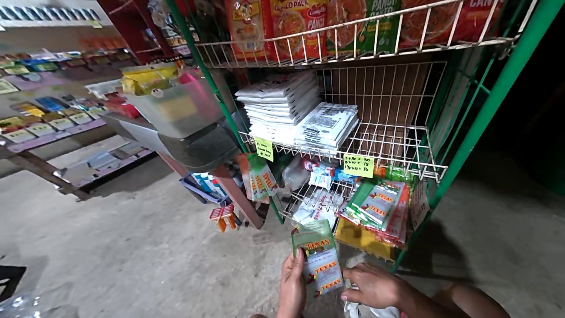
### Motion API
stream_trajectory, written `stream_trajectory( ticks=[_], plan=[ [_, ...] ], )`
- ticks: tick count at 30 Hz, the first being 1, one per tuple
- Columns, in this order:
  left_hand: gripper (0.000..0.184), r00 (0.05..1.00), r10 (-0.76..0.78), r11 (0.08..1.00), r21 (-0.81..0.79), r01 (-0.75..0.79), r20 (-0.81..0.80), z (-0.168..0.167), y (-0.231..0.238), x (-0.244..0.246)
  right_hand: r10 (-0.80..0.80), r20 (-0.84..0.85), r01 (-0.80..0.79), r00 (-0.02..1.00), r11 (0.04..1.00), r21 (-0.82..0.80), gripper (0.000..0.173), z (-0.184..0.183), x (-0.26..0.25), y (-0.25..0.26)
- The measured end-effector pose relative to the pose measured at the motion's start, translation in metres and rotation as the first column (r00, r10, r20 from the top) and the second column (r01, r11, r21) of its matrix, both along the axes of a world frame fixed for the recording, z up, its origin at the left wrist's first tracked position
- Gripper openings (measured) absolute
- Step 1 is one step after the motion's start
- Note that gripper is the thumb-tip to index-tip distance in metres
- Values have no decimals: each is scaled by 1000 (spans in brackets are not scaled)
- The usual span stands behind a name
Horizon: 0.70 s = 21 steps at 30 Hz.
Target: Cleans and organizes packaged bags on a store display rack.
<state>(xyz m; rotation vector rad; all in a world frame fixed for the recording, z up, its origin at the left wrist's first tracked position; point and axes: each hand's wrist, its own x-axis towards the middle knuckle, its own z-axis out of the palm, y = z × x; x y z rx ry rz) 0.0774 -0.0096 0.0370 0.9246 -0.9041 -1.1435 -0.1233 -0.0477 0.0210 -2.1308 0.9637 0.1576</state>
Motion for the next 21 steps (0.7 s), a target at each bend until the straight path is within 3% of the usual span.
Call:
stream_trajectory(
  ticks=[10,18,21],
  plan=[
    [43,1000,-23,1000,-3,23,1,0,2,2,40,43,-38,998,998,-42,48,-4,0,-2],
    [46,992,-71,997,-37,68,-103,2,3,4,6,108,-4,994,1000,-27,52,2,-1,-1],
    [37,999,-35,996,-89,33,-23,3,2,6,2,154,3,988,1000,-31,50,8,-4,-1]
  ],
)
